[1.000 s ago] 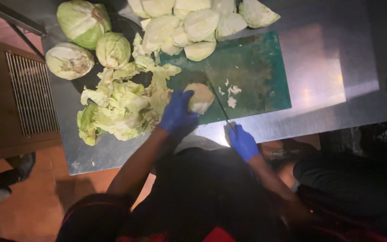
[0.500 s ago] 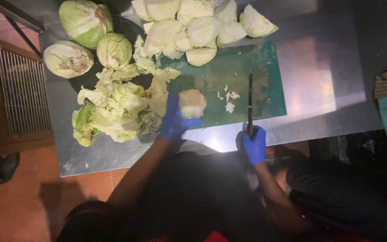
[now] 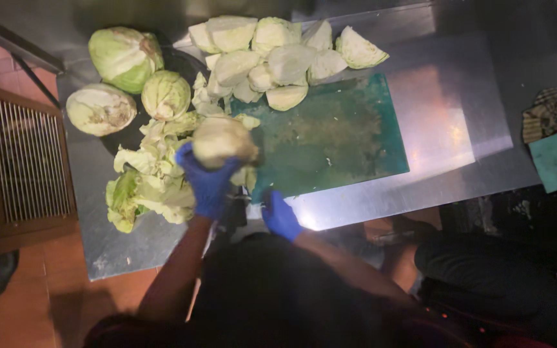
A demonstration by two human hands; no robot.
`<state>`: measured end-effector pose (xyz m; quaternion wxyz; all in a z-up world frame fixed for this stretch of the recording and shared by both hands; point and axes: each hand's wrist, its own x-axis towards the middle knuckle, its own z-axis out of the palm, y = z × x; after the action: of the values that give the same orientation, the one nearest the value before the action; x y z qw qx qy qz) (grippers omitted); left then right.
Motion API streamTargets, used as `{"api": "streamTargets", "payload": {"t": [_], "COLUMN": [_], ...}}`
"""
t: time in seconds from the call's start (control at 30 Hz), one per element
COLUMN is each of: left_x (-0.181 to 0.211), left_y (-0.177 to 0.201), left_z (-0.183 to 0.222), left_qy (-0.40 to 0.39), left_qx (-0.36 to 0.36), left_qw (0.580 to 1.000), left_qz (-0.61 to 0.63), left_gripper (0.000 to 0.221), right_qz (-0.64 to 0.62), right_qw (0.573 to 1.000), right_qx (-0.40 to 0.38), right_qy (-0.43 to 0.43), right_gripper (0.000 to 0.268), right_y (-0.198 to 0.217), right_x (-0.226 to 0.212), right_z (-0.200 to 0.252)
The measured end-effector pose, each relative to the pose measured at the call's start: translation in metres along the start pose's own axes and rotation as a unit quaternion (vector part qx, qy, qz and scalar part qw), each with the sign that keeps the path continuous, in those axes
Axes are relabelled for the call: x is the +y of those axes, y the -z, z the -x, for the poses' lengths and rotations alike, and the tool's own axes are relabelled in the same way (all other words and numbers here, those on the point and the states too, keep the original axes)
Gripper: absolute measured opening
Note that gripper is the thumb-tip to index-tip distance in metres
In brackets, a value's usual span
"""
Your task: The person prepares cabbages by peeling outer leaves off the heads by hand, cutting the cabbages with a knife on a cutting board, and placing the cut cabbage pieces on the counter.
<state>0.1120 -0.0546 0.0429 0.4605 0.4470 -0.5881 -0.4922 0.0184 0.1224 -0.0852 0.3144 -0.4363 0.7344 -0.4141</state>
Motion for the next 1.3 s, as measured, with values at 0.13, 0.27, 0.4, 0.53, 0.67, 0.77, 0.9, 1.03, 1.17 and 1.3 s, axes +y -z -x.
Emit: {"api": "streamTargets", "payload": {"t": [0.13,0.27,0.4,0.53,0.67,0.77,0.9,1.03,1.17,1.3], "left_x": [-0.002,0.001,0.024,0.045,0.037,0.014,0.007,-0.041,-0.067,-0.057], "left_y": [0.055,0.037,-0.092,-0.125,-0.132,-0.13,-0.111,-0.124,-0.093,-0.075], "left_z": [-0.025,-0.042,-0.043,-0.034,-0.007,0.02,0.077,0.071,0.086,0.091], "left_qy": [-0.14,-0.232,-0.236,-0.227,-0.197,-0.164,-0.085,-0.102,-0.181,0.01], "left_qx": [0.007,0.027,-0.087,-0.156,-0.2,-0.227,-0.223,-0.312,-0.267,-0.274], "left_qw": [0.983,0.96,0.966,0.96,0.958,0.956,0.962,0.918,0.93,0.959], "left_qz": [-0.119,-0.152,-0.055,-0.041,-0.059,-0.084,-0.136,-0.221,-0.176,-0.065], "left_gripper": [0.101,0.097,0.095,0.092,0.09,0.088,0.087,0.087,0.108,0.086], "right_qz": [-0.006,-0.072,0.014,-0.055,-0.14,-0.346,-0.509,-0.408,-0.556,-0.575], "right_qw": [1.0,0.993,0.994,0.997,0.963,0.895,0.838,0.888,0.818,0.799], "right_qx": [-0.026,0.092,0.074,0.032,0.124,0.122,0.095,0.073,0.092,0.085], "right_qy": [-0.011,0.029,-0.081,-0.05,-0.196,-0.252,-0.173,-0.201,-0.115,-0.156], "right_gripper": [0.035,0.043,0.037,0.039,0.035,0.031,0.035,0.039,0.035,0.033], "right_y": [-0.003,0.046,0.066,0.073,0.103,0.142,0.16,0.166,0.155,0.16], "right_x": [-0.03,-0.033,-0.003,0.02,0.017,0.007,-0.002,0.003,-0.001,-0.014], "right_z": [-0.014,0.017,0.039,0.031,0.017,0.007,-0.014,-0.025,-0.03,-0.031]}}
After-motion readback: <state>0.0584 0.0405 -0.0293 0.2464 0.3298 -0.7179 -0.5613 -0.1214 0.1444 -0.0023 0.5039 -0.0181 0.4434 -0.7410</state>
